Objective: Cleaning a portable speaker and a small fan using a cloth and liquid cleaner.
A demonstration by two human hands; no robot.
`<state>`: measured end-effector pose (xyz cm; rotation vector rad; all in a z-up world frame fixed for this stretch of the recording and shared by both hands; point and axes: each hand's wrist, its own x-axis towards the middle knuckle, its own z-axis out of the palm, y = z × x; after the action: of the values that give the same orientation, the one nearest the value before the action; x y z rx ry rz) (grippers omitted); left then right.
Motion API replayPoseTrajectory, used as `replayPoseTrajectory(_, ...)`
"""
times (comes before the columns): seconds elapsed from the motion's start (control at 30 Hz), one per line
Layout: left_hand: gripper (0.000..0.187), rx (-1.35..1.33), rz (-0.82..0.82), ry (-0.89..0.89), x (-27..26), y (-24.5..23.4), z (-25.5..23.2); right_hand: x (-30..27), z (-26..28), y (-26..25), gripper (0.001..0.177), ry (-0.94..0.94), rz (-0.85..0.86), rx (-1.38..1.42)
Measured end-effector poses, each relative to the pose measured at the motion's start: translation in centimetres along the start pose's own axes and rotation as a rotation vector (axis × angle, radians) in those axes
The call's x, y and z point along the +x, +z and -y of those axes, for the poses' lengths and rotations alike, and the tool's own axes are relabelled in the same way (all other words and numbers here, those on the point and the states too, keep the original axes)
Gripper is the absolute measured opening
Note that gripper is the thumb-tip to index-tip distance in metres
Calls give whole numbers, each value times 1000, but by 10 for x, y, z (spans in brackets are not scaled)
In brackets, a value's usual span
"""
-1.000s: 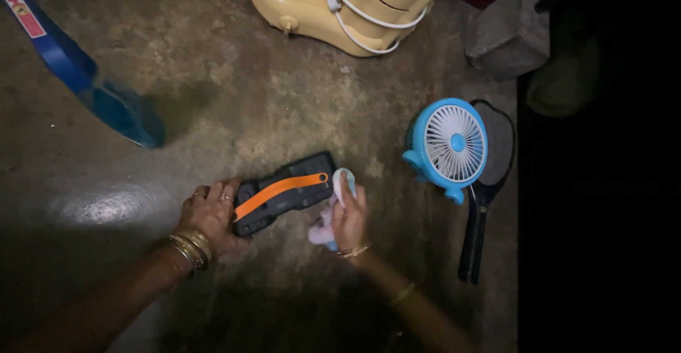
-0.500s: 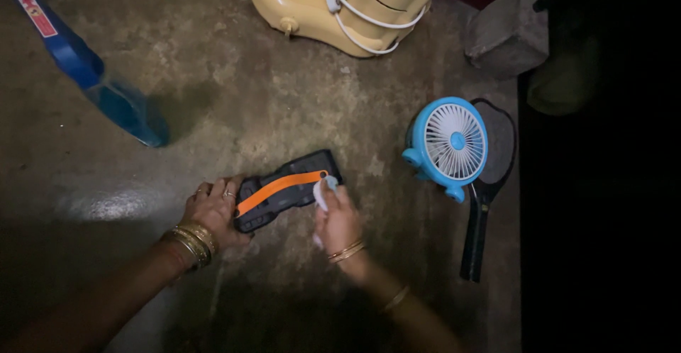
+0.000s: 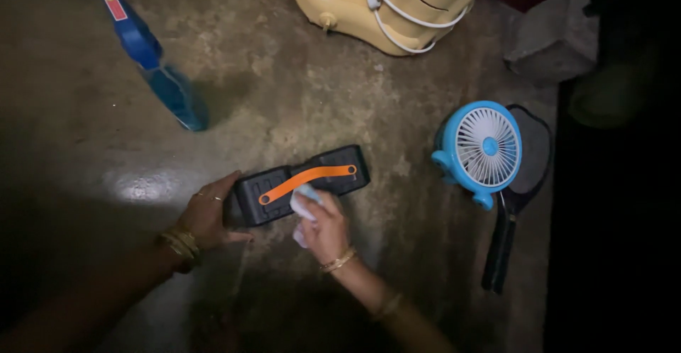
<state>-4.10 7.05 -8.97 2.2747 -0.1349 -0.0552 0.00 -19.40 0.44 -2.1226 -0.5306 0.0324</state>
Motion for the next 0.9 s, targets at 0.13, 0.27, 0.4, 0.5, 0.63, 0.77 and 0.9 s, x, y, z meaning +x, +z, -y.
replayPoseTrajectory(0.13, 122, 44, -15, 5, 4, 1, -9, -4, -5, 19, 45, -141, 83, -214)
replayPoseTrajectory(0.27, 114, 92, 50, -82, 13, -9, -18, -4, 2, 30, 43, -255, 139, -260)
replayPoseTrajectory(0.4, 112, 116, 55, -109, 10, -11, -23, -1, 11, 27, 48, -327, 239, -244)
replayPoseTrajectory(0.5, 111, 139, 136, -158, 13, -19, -29, -2, -19, 7, 48, -372, 324, -508)
replayPoseTrajectory(0.63, 113, 53, 53, -64, 7, -10, -9, 6, -37, -23, 49, -347, 206, -527)
replayPoseTrajectory(0.77, 116, 22, 101, -94, 7, -9, -7, -8, -1, 8, 33, -374, 90, -369)
replayPoseTrajectory(0.9, 55, 309, 294, -122, -6, 51, 71, 38, 76, 64, 49, -363, 255, -560)
